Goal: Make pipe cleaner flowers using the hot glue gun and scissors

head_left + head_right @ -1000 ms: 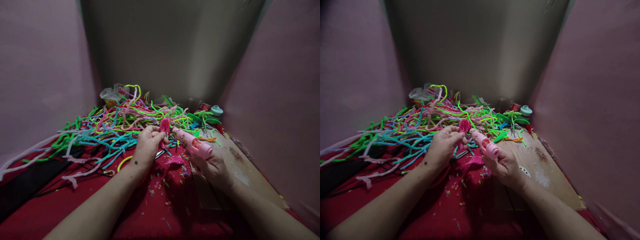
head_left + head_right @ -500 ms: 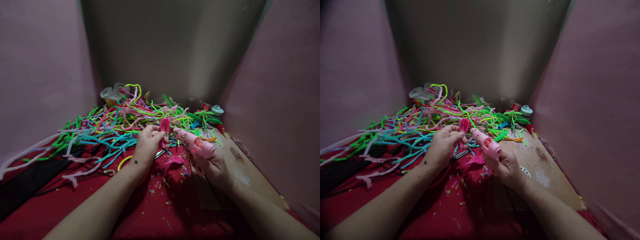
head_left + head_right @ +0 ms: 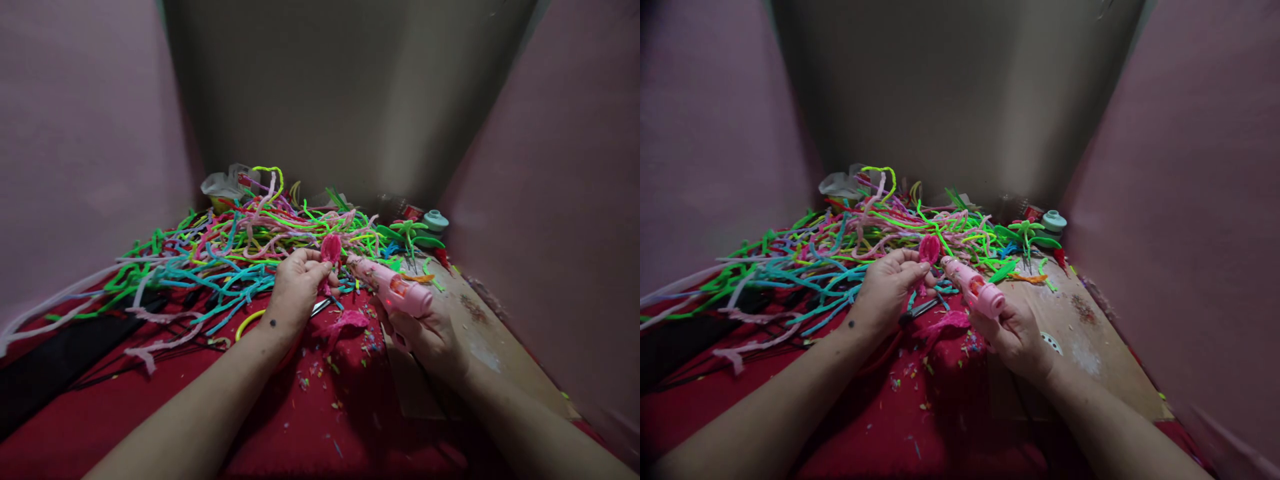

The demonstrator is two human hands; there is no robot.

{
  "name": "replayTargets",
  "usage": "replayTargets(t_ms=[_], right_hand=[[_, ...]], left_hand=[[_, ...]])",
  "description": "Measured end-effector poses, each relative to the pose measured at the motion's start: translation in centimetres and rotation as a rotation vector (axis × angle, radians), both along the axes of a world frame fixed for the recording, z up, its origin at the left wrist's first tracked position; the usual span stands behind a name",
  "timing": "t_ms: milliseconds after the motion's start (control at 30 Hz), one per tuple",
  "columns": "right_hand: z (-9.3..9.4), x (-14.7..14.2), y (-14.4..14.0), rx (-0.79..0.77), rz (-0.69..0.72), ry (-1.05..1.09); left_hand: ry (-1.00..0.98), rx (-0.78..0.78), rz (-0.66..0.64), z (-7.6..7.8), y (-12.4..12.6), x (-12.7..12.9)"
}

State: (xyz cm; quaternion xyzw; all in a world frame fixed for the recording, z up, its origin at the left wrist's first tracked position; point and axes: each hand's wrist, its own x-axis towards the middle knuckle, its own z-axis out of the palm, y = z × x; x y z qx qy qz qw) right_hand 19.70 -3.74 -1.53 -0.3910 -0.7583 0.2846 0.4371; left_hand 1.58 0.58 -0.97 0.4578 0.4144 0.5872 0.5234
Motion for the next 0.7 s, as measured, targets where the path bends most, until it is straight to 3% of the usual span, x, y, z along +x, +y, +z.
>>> replayTargets(t_ms=[700], right_hand=[[-0.06, 0.16, -0.05, 0.030, -0.008, -0.048]], left_hand=[[-0.013, 0.000, 0.017, -0.18, 0.06, 0.04]])
